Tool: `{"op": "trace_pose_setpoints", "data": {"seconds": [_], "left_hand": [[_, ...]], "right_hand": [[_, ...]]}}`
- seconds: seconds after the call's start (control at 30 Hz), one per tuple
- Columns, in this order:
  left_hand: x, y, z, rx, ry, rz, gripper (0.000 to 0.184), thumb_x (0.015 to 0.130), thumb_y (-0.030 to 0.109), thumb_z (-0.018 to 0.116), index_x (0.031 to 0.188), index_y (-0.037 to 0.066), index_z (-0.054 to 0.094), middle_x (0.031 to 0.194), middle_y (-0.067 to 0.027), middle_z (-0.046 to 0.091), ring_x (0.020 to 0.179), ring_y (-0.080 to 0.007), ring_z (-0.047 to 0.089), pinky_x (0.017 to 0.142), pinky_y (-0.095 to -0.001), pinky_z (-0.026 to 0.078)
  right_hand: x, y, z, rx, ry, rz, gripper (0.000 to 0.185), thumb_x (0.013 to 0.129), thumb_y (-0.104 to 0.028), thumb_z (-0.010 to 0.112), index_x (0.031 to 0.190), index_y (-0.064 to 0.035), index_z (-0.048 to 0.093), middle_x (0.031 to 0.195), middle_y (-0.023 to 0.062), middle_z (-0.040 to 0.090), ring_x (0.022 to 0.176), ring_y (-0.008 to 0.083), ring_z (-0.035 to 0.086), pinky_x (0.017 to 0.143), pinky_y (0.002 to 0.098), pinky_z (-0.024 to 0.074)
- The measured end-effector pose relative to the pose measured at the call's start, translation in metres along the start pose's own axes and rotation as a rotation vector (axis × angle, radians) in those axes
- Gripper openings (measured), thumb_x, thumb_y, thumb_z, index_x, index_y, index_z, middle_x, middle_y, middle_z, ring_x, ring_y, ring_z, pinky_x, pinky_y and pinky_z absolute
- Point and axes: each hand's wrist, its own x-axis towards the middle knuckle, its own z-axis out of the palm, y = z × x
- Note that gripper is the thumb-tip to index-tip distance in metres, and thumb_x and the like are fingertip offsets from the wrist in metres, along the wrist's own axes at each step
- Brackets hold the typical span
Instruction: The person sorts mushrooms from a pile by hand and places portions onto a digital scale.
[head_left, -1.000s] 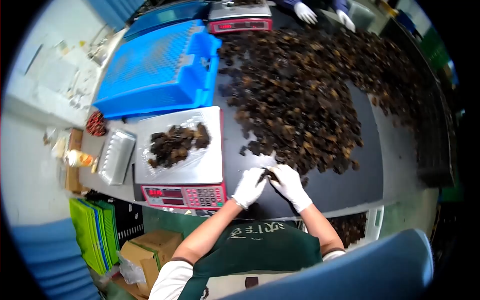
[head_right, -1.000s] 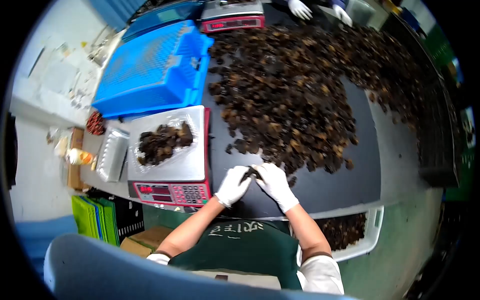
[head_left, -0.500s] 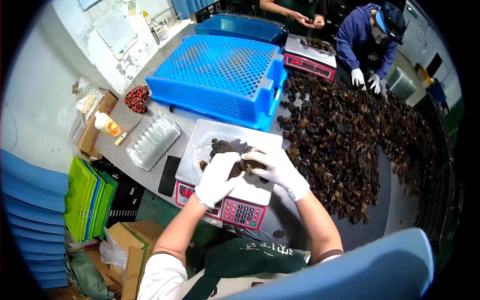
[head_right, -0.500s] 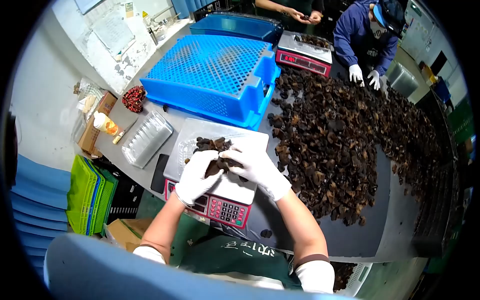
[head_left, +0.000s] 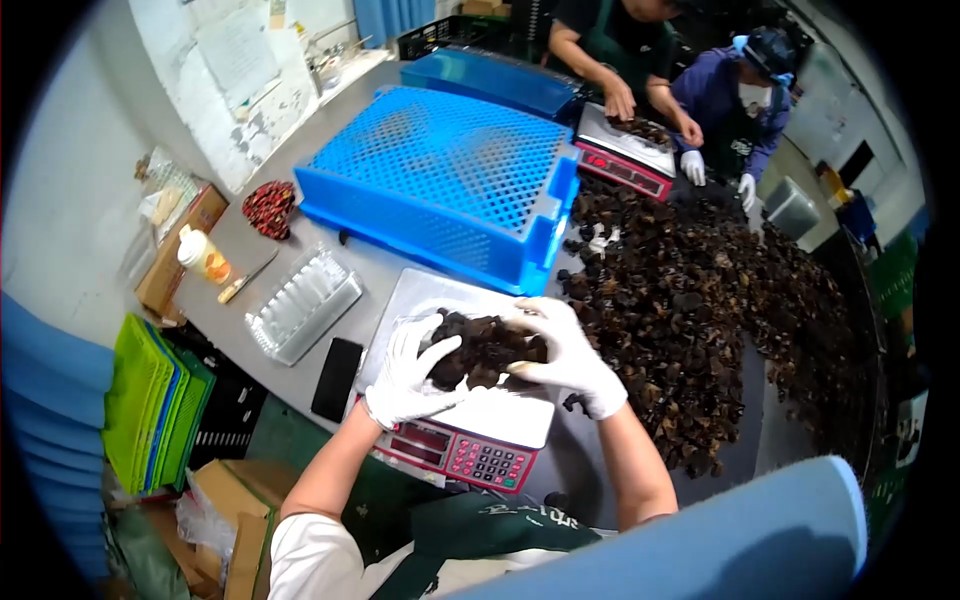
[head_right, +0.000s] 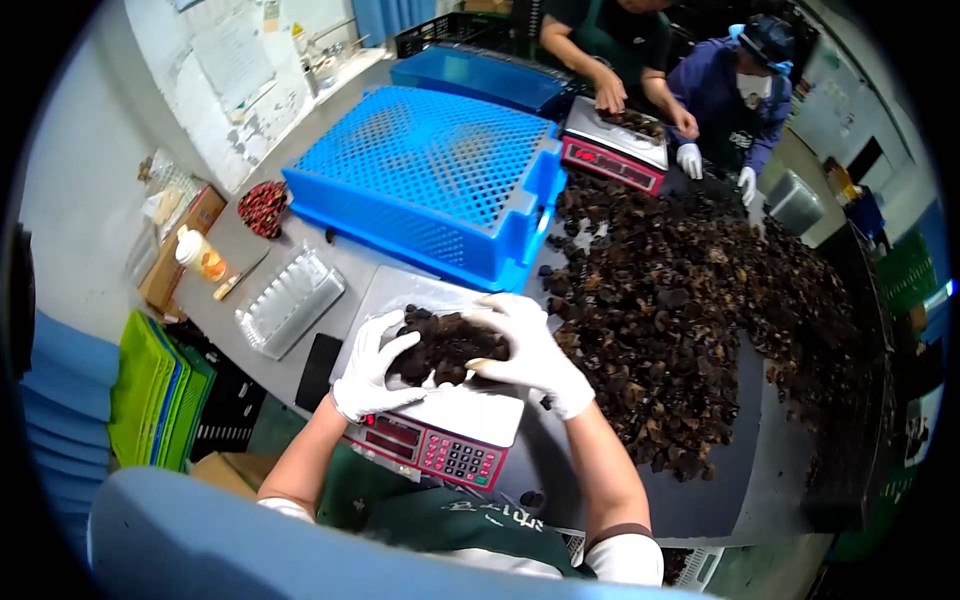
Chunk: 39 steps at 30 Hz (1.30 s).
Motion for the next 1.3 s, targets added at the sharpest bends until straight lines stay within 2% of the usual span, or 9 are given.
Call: {"op": "trace_pose_setpoints", "data": {"seconds": [0.13,0.33,0.43,0.53,0.8,0.9,1.03,1.17,1.3], "left_hand": [[-0.008,-0.011,-0.027,-0.111,-0.032,-0.123,0.094,0.059,0.039,0.091,0.138,0.010,0.048,0.145,-0.0228,0.033,0.130,-0.0406,0.040,0.107,-0.0486,0.038],[-0.021,-0.022,-0.048,-0.196,0.109,-0.344,0.085,0.063,0.029,0.087,0.136,0.008,0.049,0.144,-0.0204,0.038,0.130,-0.0392,0.042,0.108,-0.0470,0.037],[-0.004,-0.011,-0.039,-0.086,0.011,-0.109,0.076,0.068,0.037,0.083,0.132,0.009,0.055,0.142,-0.0207,0.044,0.131,-0.0405,0.042,0.110,-0.0491,0.034],[0.013,-0.001,-0.012,0.040,-0.084,0.109,0.077,0.074,0.046,0.077,0.136,0.009,0.053,0.144,-0.0208,0.044,0.135,-0.0419,0.038,0.111,-0.0538,0.030],[0.020,-0.029,0.030,-0.183,-0.259,0.041,0.083,0.074,0.047,0.078,0.143,0.012,0.047,0.146,-0.0189,0.042,0.135,-0.0396,0.039,0.113,-0.0507,0.030],[0.021,-0.023,0.013,-0.214,-0.237,0.034,0.090,0.069,0.047,0.082,0.144,0.013,0.046,0.150,-0.0220,0.035,0.136,-0.0432,0.037,0.113,-0.0524,0.030],[0.000,-0.020,-0.018,-0.318,-0.150,-0.176,0.094,0.063,0.044,0.087,0.141,0.007,0.049,0.147,-0.0251,0.037,0.131,-0.0418,0.044,0.109,-0.0463,0.037],[-0.031,-0.029,-0.018,-0.249,0.032,-0.316,0.074,0.078,0.046,0.076,0.136,0.006,0.052,0.141,-0.0207,0.043,0.130,-0.0399,0.044,0.108,-0.0453,0.037],[-0.050,-0.031,-0.021,-0.323,0.144,-0.449,0.058,0.085,0.028,0.074,0.134,0.004,0.053,0.138,-0.0204,0.044,0.127,-0.0371,0.046,0.106,-0.0420,0.040]], "right_hand": [[-0.025,0.009,-0.012,0.169,0.144,0.146,0.056,0.068,-0.021,0.079,0.121,-0.0080,0.064,0.130,0.0140,0.057,0.123,0.0322,0.051,0.106,0.0433,0.0386],[-0.045,0.021,0.003,0.200,0.199,0.325,0.046,0.072,-0.010,0.074,0.117,-0.0045,0.065,0.126,0.0148,0.059,0.121,0.0321,0.053,0.103,0.0411,0.0431],[-0.031,0.011,0.013,0.033,0.148,0.199,0.048,0.074,-0.010,0.074,0.120,-0.0031,0.063,0.128,0.0173,0.056,0.121,0.0332,0.051,0.103,0.0419,0.0425],[-0.016,0.005,0.032,-0.150,0.123,0.132,0.059,0.077,-0.026,0.074,0.128,-0.0033,0.057,0.134,0.0214,0.053,0.125,0.0376,0.047,0.108,0.0464,0.0346],[-0.024,-0.012,0.042,-0.186,-0.092,0.138,0.076,0.079,-0.041,0.070,0.141,-0.0031,0.046,0.145,0.0225,0.044,0.137,0.0407,0.036,0.114,0.0499,0.0282],[-0.036,-0.001,0.031,0.080,0.122,0.174,0.067,0.078,-0.028,0.074,0.135,-0.0019,0.050,0.141,0.0216,0.048,0.132,0.0383,0.043,0.112,0.0460,0.0316],[-0.042,-0.011,0.010,-0.124,0.146,0.221,0.036,0.074,-0.021,0.076,0.106,-0.0077,0.068,0.101,0.0090,0.064,0.100,0.0286,0.054,0.092,0.0409,0.0395],[-0.034,-0.029,0.026,-0.314,0.065,0.145,0.043,0.071,-0.032,0.079,0.110,-0.0165,0.069,0.110,0.0036,0.060,0.111,0.0301,0.048,0.101,0.0467,0.0331],[-0.029,-0.029,0.040,-0.198,0.191,0.044,0.024,0.072,-0.018,0.078,0.095,-0.0147,0.070,0.109,0.0038,0.061,0.112,0.0299,0.050,0.100,0.0453,0.0353]]}}
